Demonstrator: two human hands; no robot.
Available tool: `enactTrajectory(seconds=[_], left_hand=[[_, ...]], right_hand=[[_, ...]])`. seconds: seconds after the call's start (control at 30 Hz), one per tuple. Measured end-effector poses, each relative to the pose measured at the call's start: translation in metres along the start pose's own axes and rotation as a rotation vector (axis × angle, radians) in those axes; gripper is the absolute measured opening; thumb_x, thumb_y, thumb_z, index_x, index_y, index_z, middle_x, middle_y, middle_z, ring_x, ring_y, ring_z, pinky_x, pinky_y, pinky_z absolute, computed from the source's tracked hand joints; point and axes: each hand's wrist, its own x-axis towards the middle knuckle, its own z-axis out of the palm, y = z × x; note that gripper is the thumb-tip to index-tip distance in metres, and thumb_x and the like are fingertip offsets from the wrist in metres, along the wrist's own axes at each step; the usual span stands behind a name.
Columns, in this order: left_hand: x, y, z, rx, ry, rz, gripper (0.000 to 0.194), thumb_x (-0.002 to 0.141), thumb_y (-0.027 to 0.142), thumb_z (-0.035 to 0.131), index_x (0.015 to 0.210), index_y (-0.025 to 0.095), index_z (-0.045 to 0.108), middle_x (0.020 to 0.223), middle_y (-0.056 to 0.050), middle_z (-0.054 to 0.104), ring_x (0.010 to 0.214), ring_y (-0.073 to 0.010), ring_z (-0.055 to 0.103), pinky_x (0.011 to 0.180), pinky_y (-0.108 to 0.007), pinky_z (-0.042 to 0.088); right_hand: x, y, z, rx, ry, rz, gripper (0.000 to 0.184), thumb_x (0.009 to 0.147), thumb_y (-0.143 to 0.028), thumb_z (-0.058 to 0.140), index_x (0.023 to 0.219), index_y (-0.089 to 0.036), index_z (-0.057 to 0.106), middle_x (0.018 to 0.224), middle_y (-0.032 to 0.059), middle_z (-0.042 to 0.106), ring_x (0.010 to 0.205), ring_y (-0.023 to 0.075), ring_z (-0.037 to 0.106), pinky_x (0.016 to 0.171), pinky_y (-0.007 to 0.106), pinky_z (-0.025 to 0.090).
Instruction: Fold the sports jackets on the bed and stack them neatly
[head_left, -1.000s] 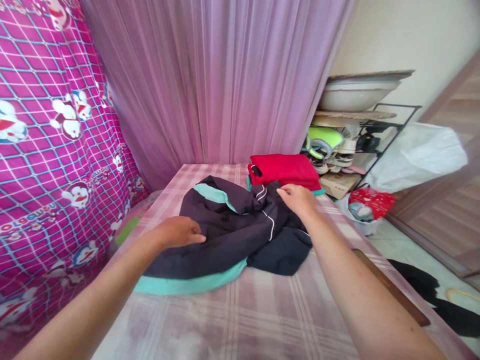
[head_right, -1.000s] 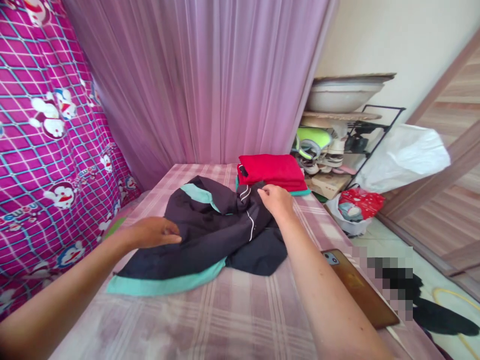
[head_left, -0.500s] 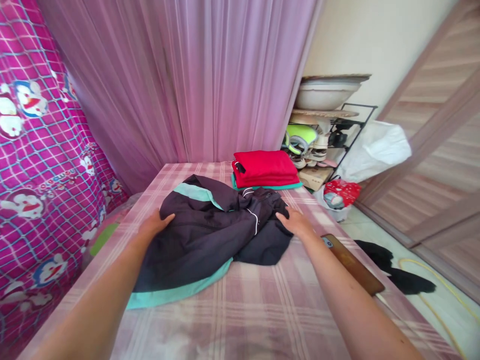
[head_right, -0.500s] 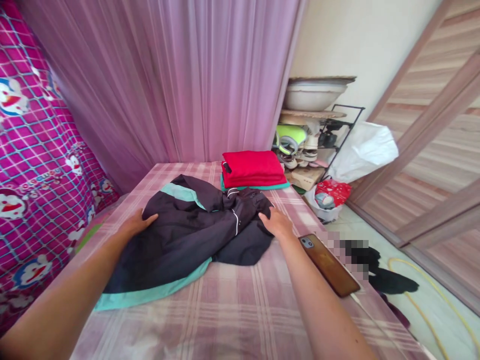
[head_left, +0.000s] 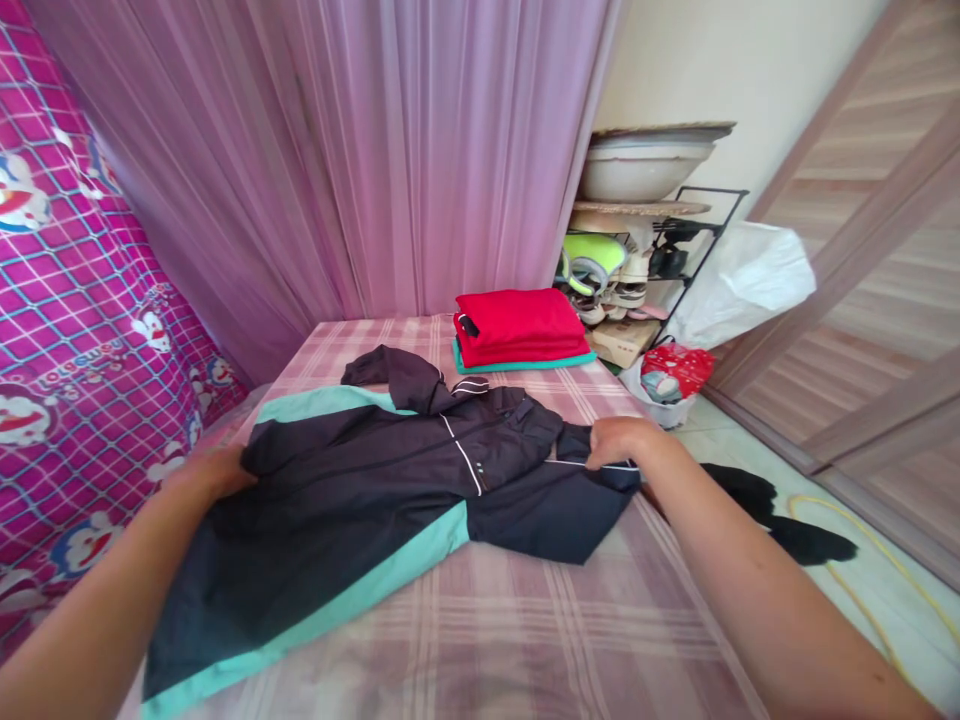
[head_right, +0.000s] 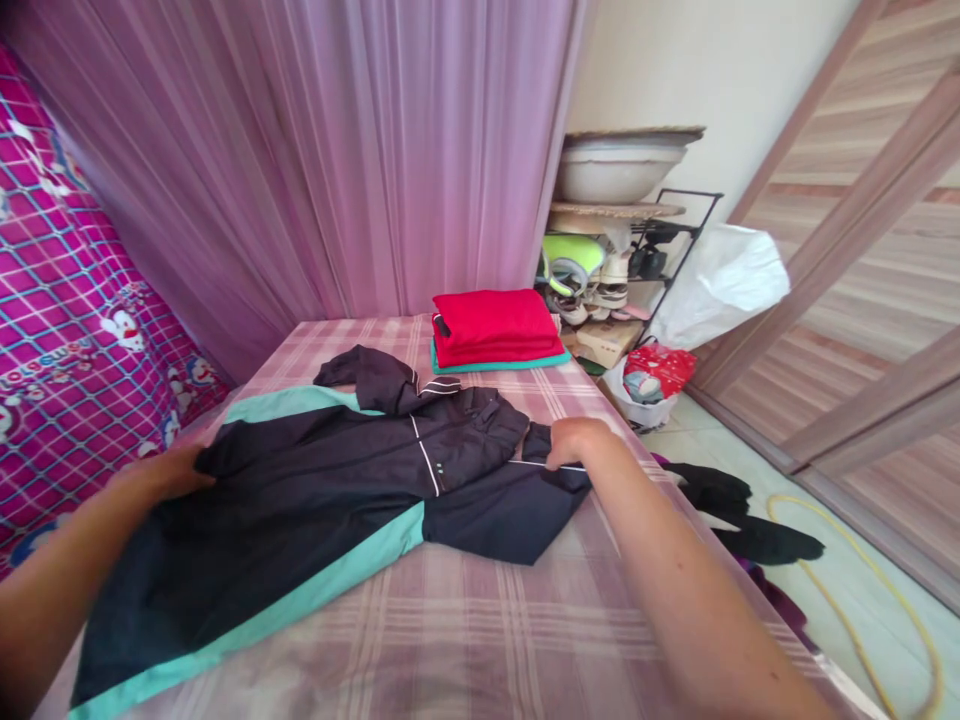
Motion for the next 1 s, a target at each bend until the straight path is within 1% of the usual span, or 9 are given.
enactTrajectory(seconds=[0.07,0.13,0.27,0.37,0.47,0.57,0.67,0.83,1.0], left_hand=[[-0.003,0.005,-0.009,0.080,-0.027,-0.042,0.063,0.063,0.037,0.073,0.122,0.015,0.064,0.112,-0.017,0.071,0.101,-0.0424,0.067,0.080,-0.053,0.054],[-0.002,0.032,-0.017,0.162,0.005,0.010,0.068,0.074,0.042,0.066,0.136,0.015,0.055,0.134,-0.021,0.060,0.116,-0.0455,0.058,0.087,-0.059,0.050],[0.003,0.133,-0.023,0.100,0.197,0.440,0.076,0.084,0.053,0.057,0.150,0.023,0.037,0.140,-0.015,0.055,0.124,-0.0328,0.056,0.100,-0.043,0.045],[0.008,0.206,-0.021,0.100,0.130,0.588,0.075,0.084,0.058,0.059,0.150,0.028,0.039,0.116,-0.012,0.070,0.107,-0.0300,0.066,0.089,-0.038,0.049],[0.021,0.249,-0.022,0.188,0.038,0.579,0.052,0.087,0.048,0.059,0.137,0.032,0.056,0.115,-0.009,0.073,0.104,-0.0296,0.067,0.083,-0.037,0.050],[0.042,0.264,-0.033,0.237,0.021,0.578,0.027,0.090,0.033,0.054,0.105,0.026,0.075,0.109,-0.010,0.074,0.102,-0.0280,0.068,0.081,-0.035,0.050],[0.069,0.270,-0.058,0.195,0.111,0.521,0.030,0.092,0.032,0.049,0.098,0.020,0.076,0.104,-0.013,0.074,0.100,-0.0280,0.067,0.083,-0.038,0.049],[0.112,0.284,-0.093,-0.115,0.385,0.362,0.047,0.101,0.037,0.029,0.127,0.014,0.061,0.115,-0.014,0.070,0.109,-0.0242,0.062,0.091,-0.044,0.047],[0.120,0.283,-0.053,-0.181,0.307,0.536,0.062,0.095,0.030,0.048,0.152,0.015,0.031,0.151,-0.013,0.048,0.134,-0.0210,0.048,0.108,-0.036,0.040]], right_hand=[[0.002,0.004,-0.005,0.008,0.015,-0.018,0.030,0.073,-0.039,0.069,0.089,-0.016,0.079,0.094,0.0140,0.076,0.091,0.0302,0.070,0.077,0.035,0.051],[0.010,-0.001,-0.006,0.051,0.153,-0.017,0.038,0.083,-0.044,0.060,0.107,-0.019,0.076,0.113,0.0137,0.073,0.104,0.0305,0.067,0.086,0.037,0.050],[0.040,-0.021,-0.001,0.219,0.341,-0.022,0.061,0.090,-0.055,0.051,0.138,-0.018,0.058,0.141,0.0150,0.057,0.127,0.0312,0.055,0.102,0.038,0.043],[0.055,-0.028,0.009,0.323,0.233,-0.057,0.060,0.087,-0.054,0.057,0.131,-0.014,0.062,0.137,0.0163,0.060,0.124,0.0314,0.057,0.100,0.037,0.045],[0.048,-0.021,0.013,0.405,0.135,-0.118,0.039,0.085,-0.044,0.059,0.107,-0.015,0.073,0.111,0.0120,0.073,0.103,0.0291,0.067,0.085,0.033,0.050],[0.018,0.001,0.006,0.464,0.112,-0.259,0.029,0.080,-0.043,0.062,0.090,-0.019,0.075,0.092,0.0050,0.076,0.087,0.0259,0.068,0.072,0.029,0.050],[-0.012,0.025,-0.008,0.454,0.162,-0.348,0.028,0.078,-0.046,0.064,0.087,-0.023,0.075,0.088,0.0024,0.075,0.082,0.0244,0.068,0.070,0.029,0.049],[-0.003,0.021,-0.019,0.249,0.545,0.026,0.044,0.082,-0.045,0.062,0.120,-0.025,0.069,0.106,0.0083,0.074,0.097,0.0294,0.068,0.080,0.035,0.050],[0.038,-0.003,0.001,0.321,0.700,0.011,0.066,0.088,-0.035,0.054,0.151,-0.020,0.039,0.132,0.0120,0.064,0.114,0.0274,0.063,0.092,0.036,0.049]])
